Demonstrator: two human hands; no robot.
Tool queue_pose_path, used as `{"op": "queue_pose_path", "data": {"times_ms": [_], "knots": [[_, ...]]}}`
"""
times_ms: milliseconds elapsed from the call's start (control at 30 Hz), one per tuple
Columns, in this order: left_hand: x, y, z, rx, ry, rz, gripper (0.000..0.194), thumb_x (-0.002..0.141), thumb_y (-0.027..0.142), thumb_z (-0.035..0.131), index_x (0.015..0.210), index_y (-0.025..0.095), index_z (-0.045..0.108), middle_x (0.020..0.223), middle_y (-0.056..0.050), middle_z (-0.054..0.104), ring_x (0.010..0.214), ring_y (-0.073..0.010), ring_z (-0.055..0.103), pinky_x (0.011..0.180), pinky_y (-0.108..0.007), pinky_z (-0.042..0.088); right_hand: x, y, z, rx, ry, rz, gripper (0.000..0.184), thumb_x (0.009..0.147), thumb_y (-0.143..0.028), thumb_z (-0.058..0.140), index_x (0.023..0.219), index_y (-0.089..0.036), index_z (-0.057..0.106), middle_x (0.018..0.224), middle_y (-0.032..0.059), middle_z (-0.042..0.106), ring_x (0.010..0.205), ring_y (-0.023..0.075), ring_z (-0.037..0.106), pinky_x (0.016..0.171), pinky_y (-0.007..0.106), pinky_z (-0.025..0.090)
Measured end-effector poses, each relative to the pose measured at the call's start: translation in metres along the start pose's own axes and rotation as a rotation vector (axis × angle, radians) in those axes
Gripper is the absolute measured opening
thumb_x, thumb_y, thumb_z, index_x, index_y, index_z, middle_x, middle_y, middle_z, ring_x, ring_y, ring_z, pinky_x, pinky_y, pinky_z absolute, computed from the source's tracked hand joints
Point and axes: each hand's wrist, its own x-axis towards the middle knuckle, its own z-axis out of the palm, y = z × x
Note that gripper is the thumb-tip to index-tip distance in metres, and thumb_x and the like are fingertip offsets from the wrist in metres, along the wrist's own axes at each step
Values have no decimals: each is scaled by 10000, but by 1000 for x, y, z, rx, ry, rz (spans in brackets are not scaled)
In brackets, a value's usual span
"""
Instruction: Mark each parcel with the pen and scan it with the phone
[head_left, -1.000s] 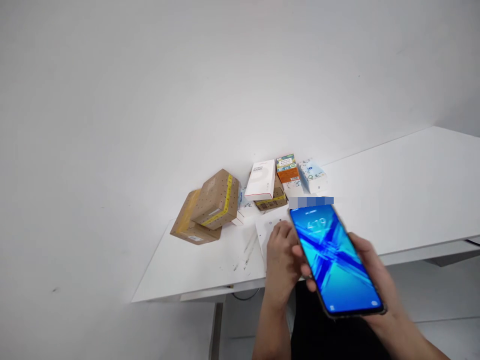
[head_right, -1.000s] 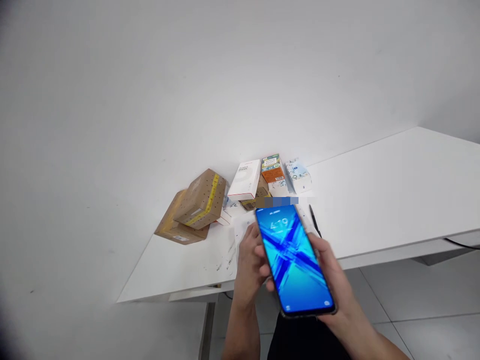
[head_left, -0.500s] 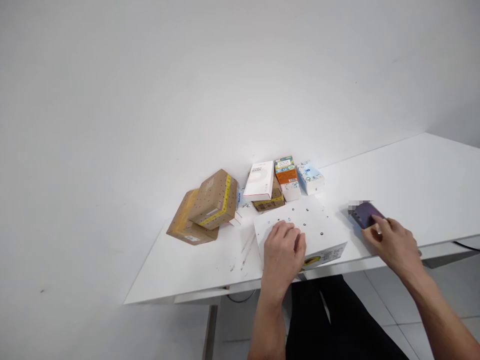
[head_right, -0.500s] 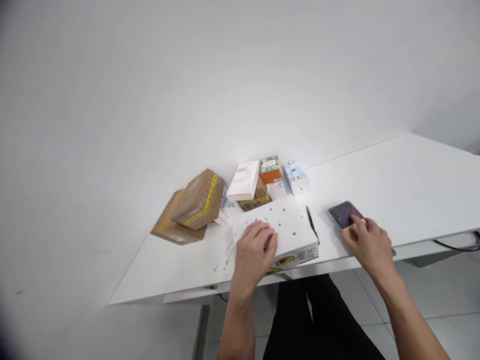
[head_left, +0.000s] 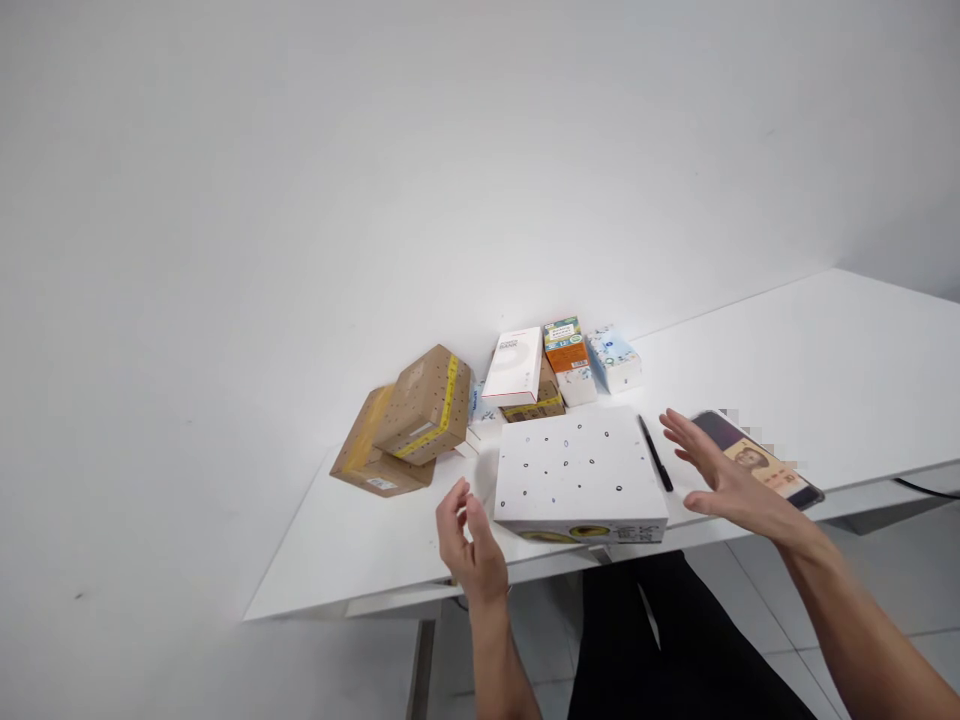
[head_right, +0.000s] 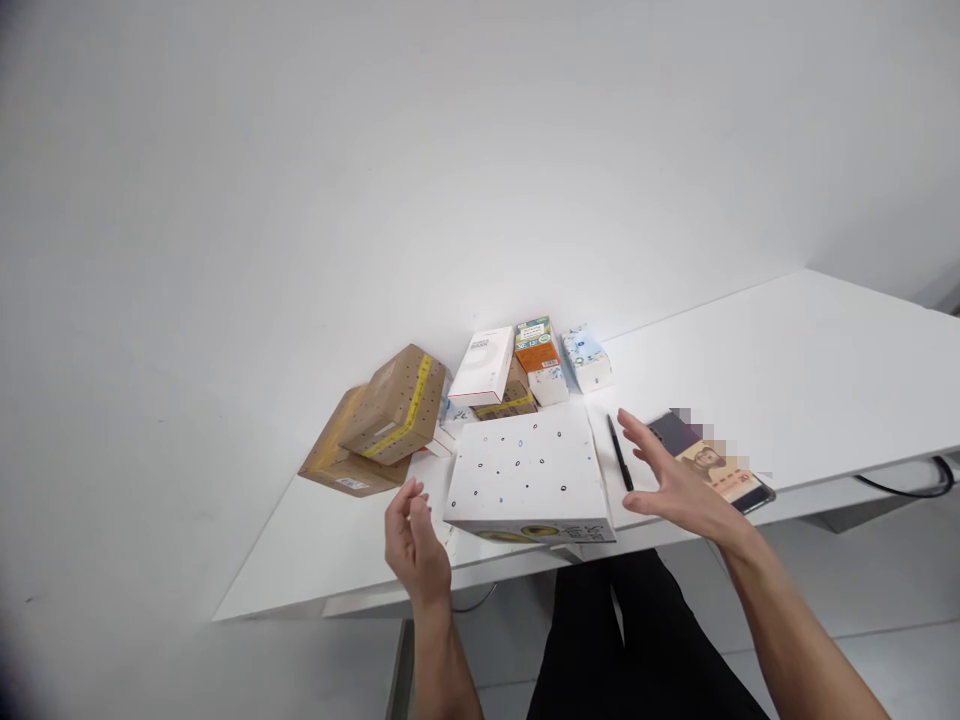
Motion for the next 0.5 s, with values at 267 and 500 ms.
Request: {"op": "queue_pose_path", "data": {"times_ms": [267, 500], "knots": [[-36, -62, 6, -483, -258, -817, 708, 805, 740, 408, 1252, 216, 572, 1234, -141, 640, 1157, -326, 591, 885, -437, 522, 2, -17, 45, 4, -101, -102, 1206, 628, -675, 691, 1520, -330, -44, 1609, 66, -65, 1457, 354, 16, 1149, 537, 136], [-12, -17, 37, -625, -403, -809, 704, 783, 757, 432, 1241, 247, 591, 1219, -117, 655, 1163, -293, 584, 842, -374, 530, -50, -47, 36, -368, 108, -246, 1317, 559, -507, 803, 1478, -429, -137, 1574, 19, -221, 1433, 441, -58, 1086, 613, 264]]}}
